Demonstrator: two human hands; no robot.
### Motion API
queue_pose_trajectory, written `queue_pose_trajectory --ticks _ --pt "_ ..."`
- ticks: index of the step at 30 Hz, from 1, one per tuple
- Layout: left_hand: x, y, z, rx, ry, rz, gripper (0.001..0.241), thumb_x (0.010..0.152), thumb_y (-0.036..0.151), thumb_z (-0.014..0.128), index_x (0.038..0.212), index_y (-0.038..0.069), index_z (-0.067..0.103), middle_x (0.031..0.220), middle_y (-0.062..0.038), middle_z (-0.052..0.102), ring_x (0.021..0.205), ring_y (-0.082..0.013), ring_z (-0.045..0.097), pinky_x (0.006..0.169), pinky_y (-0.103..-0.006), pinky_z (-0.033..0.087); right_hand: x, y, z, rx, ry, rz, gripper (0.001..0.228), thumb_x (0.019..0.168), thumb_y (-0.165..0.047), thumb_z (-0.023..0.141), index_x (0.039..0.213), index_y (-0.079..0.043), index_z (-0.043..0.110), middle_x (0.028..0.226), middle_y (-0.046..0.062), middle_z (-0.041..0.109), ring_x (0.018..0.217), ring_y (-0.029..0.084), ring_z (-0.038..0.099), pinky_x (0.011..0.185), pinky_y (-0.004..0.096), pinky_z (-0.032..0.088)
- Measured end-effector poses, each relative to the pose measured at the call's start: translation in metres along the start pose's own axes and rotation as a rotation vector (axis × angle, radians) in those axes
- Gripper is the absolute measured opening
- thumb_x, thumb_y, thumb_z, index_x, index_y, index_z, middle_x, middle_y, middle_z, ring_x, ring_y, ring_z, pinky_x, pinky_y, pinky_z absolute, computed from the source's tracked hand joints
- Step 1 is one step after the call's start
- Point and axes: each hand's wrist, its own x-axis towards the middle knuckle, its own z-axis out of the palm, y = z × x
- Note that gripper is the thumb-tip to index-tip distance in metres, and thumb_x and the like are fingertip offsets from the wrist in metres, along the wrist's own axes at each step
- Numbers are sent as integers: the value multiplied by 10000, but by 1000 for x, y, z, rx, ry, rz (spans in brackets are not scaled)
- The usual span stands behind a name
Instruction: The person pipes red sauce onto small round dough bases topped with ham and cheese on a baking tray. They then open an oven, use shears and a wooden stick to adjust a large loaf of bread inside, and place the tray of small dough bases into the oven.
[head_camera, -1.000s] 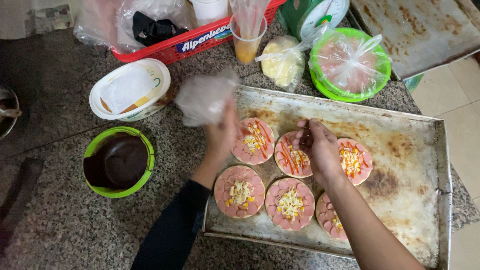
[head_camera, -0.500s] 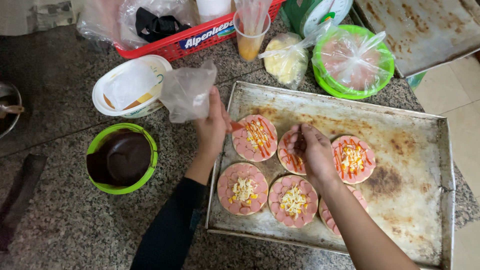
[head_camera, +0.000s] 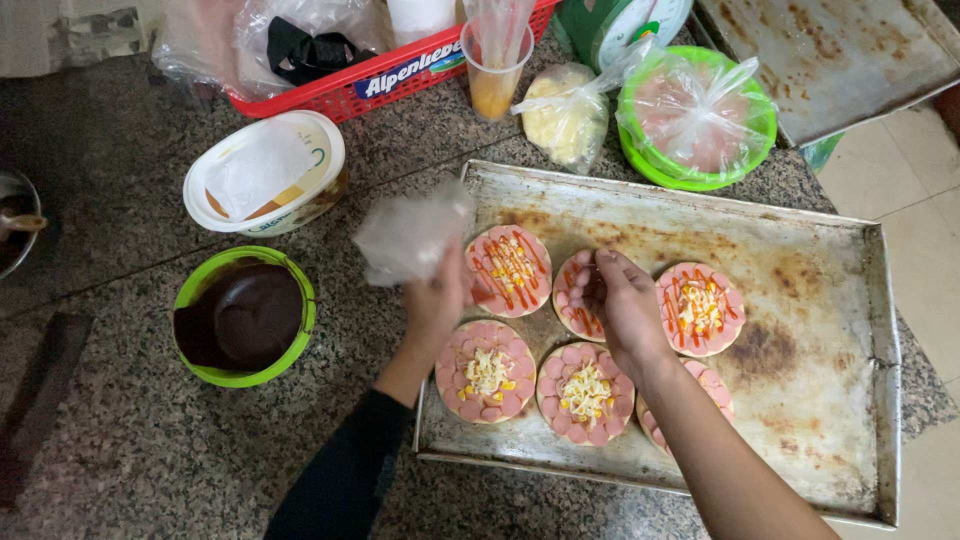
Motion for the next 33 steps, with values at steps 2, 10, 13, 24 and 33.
queue_pose_trajectory --ticks 2,10,13,24,33 --pt "-11 -8 -2 -20 1 36 242 1009 338 531 859 148 538 571 36 519 423 -82 534 370 -227 483 -2 0 -1 -12 -2 -7 284 1082 -280 485 1035 -53 649 807 18 634 706 137 611 697 287 521" --pt "-5 5 -22 -569 89 11 541 1065 562 499 903 52 572 719 -126 645 758 -284 699 863 -453 595 -21 2 -22 47 9 -58 295 1081 -284 480 1047 -56 663 802 20 640 701 145 616 683 291 520" --pt "-27 29 -13 -771 -5 -65 628 1011 616 445 1088 19 626 931 -211 740 1088 -361 711 1037 -494 504 -33 -2 -44 104 53 -80 281 1079 -271 487 1038 -52 657 789 29 637 685 159 619 663 308 524" --pt "-128 43 138 -1013 -405 -314 660 1027 572 449 1143 -51 632 1239 -237 693 1323 -369 592 1182 -448 414 -120 -35 -195 184 273 -197 285 1094 -261 455 1079 -47 643 793 26 614 716 162 615 704 349 534" --pt "-190 3 222 -491 -354 -217 484 1060 516 478 768 133 425 549 9 375 571 -227 684 588 -302 533 -181 -17 -294 232 434 -137 300 1088 -257 438 1077 -30 633 794 41 614 721 174 629 720 344 538"
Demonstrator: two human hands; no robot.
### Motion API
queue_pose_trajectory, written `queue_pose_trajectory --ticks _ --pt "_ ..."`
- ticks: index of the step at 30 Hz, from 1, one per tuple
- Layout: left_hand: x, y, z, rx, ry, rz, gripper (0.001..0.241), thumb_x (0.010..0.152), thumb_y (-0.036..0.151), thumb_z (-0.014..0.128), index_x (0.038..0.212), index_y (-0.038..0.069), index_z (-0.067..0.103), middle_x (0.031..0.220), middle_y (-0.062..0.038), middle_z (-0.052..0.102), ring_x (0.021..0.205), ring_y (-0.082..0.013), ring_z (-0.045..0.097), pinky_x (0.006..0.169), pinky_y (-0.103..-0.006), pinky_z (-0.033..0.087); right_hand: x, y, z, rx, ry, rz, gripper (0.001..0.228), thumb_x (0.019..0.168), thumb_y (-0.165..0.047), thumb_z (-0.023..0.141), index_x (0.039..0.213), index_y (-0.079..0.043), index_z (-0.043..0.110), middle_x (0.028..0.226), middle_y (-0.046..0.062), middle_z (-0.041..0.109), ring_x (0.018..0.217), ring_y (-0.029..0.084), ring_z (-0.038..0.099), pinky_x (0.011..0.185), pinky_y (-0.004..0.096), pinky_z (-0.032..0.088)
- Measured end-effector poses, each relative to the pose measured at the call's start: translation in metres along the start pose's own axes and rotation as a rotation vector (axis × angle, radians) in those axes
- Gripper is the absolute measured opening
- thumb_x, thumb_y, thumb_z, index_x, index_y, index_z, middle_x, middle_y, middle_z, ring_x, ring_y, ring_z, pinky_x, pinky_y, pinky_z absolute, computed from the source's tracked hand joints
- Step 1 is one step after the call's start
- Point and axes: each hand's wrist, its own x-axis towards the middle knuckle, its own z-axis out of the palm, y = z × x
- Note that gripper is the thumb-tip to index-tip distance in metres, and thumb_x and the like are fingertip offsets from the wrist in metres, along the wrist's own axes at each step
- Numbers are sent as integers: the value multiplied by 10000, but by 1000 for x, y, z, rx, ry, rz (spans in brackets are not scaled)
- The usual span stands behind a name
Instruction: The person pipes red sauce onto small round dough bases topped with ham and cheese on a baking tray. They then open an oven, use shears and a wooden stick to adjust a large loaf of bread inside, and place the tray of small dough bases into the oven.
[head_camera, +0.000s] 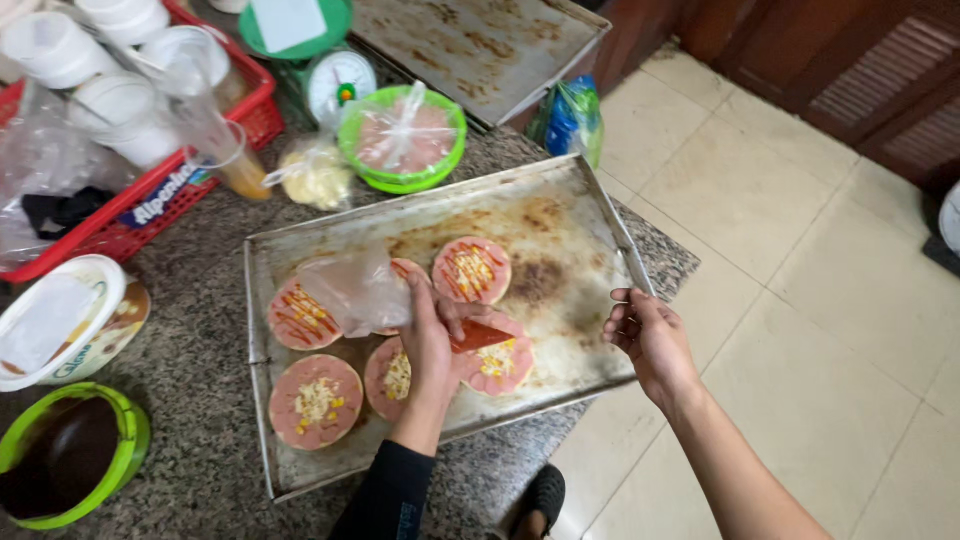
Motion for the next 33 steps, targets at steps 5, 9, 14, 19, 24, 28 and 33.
queue_pose_trajectory --ticks 5,9,14,19,24,28,33 --pt "1 -32 3 264 46 80 412 1063 433 477 800 116 479 557 21 435 434 -132 545 426 -268 377 0 16 -16 6 -1 34 283 1086 -258 452 1078 -50 645 797 26 615 710 158 618 717 330 536" --pt "-4 -58 -3 488 -26 102 541 1099 431 453 683 86 464 497 -11 480 408 -118 513 407 -271 384 3 30 -9 -7 -40 46 287 1085 -256 457 1077 -49 656 803 20 624 714 149 620 721 319 539" --pt "8 -65 -2 559 -132 146 409 1060 328 515 732 83 512 533 -18 497 409 -124 476 406 -290 399 6 38 1 -3 -46 81 268 1074 -248 466 1073 -54 652 791 26 621 702 153 619 707 319 537" --pt "19 -48 -2 467 -101 105 428 1115 316 431 762 99 537 554 15 489 427 -80 481 408 -259 417 7 41 2 6 -46 88 260 1073 -239 477 1078 -47 652 793 29 622 704 157 618 705 315 529" --pt "13 -41 -4 544 -258 57 361 1060 366 486 813 109 535 584 5 486 442 -87 469 399 -266 390 8 41 7 -1 -11 105 261 1069 -244 481 1074 -45 649 791 29 619 697 161 618 699 321 533" --pt "17 -32 -6 550 -198 45 375 1061 387 469 815 113 541 588 15 511 435 -79 497 381 -262 419 10 41 12 -31 -11 99 282 1078 -259 475 1075 -41 654 792 27 615 698 155 613 709 318 535" --pt "8 -20 -8 451 -123 -28 495 1111 420 459 739 96 498 537 9 448 395 -78 436 358 -252 338 9 43 22 -30 -36 107 284 1076 -254 474 1060 -41 660 792 23 619 696 152 615 712 312 538"
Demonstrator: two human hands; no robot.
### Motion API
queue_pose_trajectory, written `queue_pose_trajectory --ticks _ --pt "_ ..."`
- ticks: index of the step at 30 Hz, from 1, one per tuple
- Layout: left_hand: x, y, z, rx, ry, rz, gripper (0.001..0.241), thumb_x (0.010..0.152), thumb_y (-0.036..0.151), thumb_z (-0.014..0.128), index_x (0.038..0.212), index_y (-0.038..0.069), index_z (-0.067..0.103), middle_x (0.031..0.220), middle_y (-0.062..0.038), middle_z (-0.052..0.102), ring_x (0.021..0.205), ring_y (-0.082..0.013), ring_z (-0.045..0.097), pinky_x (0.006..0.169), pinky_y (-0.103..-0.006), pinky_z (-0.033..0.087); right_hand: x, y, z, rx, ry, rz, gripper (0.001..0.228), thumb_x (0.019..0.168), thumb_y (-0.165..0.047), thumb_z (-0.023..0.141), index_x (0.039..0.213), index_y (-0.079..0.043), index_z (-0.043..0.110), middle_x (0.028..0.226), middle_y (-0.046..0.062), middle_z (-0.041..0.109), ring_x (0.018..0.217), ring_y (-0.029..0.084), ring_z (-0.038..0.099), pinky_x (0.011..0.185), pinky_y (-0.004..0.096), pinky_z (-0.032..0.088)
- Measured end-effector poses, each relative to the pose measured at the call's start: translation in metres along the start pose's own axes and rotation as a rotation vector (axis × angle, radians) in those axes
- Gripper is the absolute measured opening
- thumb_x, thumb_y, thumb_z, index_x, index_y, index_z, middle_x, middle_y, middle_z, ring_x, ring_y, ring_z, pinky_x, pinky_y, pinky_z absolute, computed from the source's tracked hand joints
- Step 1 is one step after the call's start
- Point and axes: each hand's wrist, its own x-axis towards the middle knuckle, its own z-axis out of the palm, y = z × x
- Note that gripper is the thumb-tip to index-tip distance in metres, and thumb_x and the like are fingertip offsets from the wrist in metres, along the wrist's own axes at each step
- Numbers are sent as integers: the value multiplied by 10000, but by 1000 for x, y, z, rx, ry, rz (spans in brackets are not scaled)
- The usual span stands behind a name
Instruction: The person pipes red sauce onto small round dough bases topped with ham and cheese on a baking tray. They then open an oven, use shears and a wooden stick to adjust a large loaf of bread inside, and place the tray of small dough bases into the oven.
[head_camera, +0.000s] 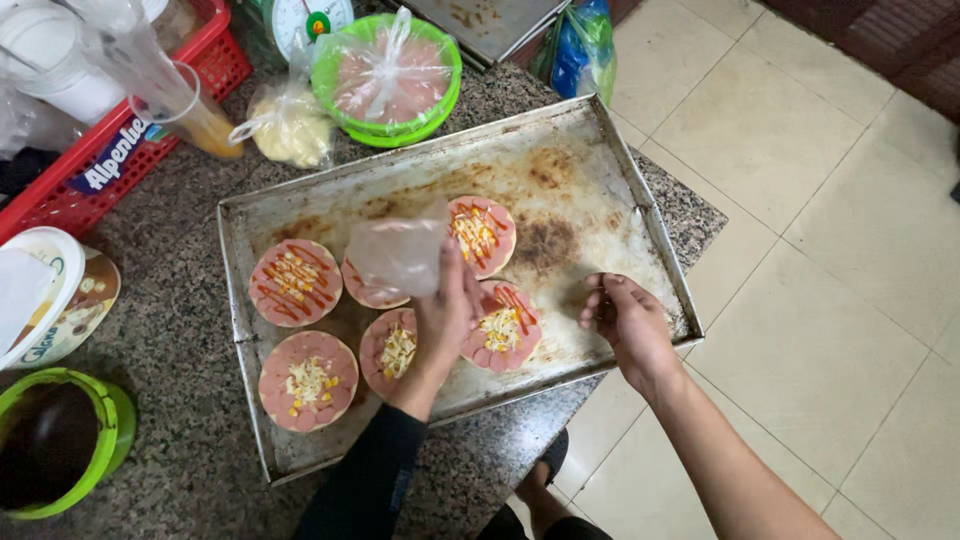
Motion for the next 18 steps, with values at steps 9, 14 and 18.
queue_pose_trajectory --ticks 9,14,18 --pt "3 -14 -19 -76 155 116 477 1153 373 496 768 91 486 587 6 465 450 -77 447 413 -251 368 4 6 10 -25 -5 11 283 1077 -266 482 1058 -52 667 786 24 620 682 154 609 695 313 531" --pt "-8 -14 -21 159 -82 121 327 1044 389 487 872 122 563 614 9 542 466 -72 503 405 -263 421 3 9 15 -26 -24 9 281 1075 -267 482 1064 -53 663 796 23 623 692 154 613 705 309 534" --pt "-10 -7 -29 10 33 -10 399 1070 389 484 825 86 569 604 4 547 425 -84 477 378 -266 404 1 12 18 -34 -18 7 292 1081 -274 472 1071 -50 660 799 26 620 703 152 613 715 313 539"
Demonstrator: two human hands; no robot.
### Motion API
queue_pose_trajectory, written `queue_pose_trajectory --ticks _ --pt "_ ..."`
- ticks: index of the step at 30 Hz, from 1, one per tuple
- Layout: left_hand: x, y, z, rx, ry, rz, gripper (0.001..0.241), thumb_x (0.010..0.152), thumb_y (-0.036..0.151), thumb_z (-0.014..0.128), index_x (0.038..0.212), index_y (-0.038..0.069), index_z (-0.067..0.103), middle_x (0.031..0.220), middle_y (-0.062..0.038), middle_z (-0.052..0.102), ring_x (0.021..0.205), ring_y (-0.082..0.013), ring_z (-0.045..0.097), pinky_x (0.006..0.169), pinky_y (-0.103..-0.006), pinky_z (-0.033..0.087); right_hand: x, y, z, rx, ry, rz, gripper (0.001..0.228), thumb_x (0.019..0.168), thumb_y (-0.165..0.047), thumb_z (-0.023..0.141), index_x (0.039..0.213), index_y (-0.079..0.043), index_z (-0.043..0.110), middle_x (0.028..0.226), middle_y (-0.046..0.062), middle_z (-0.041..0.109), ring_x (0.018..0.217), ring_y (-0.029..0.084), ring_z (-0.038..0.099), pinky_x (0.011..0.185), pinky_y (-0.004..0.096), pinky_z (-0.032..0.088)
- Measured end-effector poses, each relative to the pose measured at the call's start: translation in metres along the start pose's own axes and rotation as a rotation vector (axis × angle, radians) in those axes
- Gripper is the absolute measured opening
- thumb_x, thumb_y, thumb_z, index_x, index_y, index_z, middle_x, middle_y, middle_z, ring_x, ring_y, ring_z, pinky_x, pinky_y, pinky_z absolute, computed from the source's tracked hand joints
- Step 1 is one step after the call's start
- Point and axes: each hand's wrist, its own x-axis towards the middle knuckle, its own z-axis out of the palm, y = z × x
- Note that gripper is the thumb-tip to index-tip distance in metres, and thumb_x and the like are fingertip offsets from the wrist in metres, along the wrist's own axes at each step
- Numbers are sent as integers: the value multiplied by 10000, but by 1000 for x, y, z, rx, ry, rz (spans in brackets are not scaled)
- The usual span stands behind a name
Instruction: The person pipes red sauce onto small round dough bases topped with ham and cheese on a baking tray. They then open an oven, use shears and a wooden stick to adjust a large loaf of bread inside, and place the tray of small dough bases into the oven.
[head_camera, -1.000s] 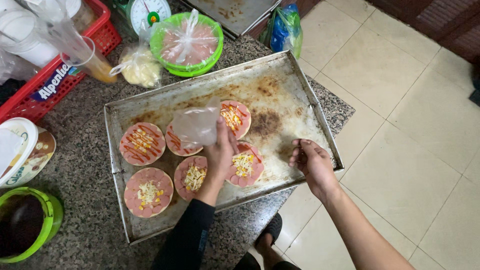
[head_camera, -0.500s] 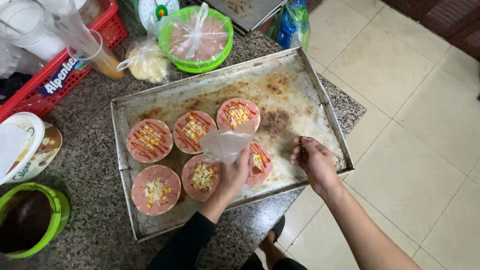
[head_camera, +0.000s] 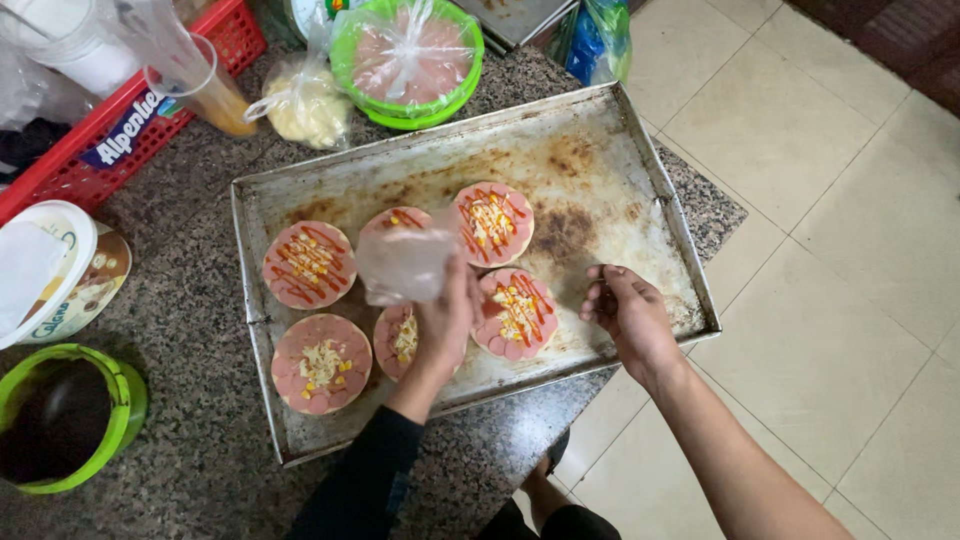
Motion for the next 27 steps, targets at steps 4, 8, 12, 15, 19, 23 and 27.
queue_pose_trajectory --ticks 4,8,12,15,19,23,27 --pt "3 3 -5 -22 69 60 377 1077 417 492 868 107 539 605 24 506 450 -69 498 391 -245 414 0 0 6 2 -18 -2 286 1079 -267 468 1070 -49 653 799 28 623 701 160 619 718 314 544" --pt "-3 3 -10 54 -81 83 331 975 448 556 924 121 572 649 17 563 514 -76 561 409 -259 451 1 1 13 -8 -24 13 278 1076 -256 468 1076 -52 656 804 23 628 704 156 620 719 308 542" --pt "-7 3 -19 109 112 21 603 1163 467 476 768 13 508 583 -11 485 465 -89 466 447 -232 389 0 4 14 -14 -29 15 269 1076 -252 479 1070 -48 655 797 26 630 700 160 621 716 310 541" --pt "-7 5 -26 -87 182 -61 500 1117 462 496 818 63 477 599 24 473 458 -69 426 401 -233 347 0 6 20 -17 -60 3 266 1076 -250 477 1073 -50 654 787 29 628 695 159 619 710 310 537" --pt "-16 -4 -23 41 0 3 332 987 463 486 898 158 580 591 33 524 442 -85 480 371 -264 412 1 7 26 -6 -70 3 261 1073 -252 481 1076 -53 649 782 28 629 690 160 620 710 316 541" --pt "-20 -15 -34 -35 111 -11 469 1090 460 463 808 89 516 598 8 490 470 -111 486 423 -294 416 1 7 31 -17 -94 -19 273 1079 -253 478 1074 -42 650 783 32 630 698 161 628 710 318 542" --pt "-3 -2 -61 -328 66 134 561 1167 519 423 848 67 517 578 -38 493 655 -253 696 1060 -364 597 0 7 39 -19 -100 -12 267 1073 -247 473 1075 -44 647 779 35 634 702 162 635 713 317 542"
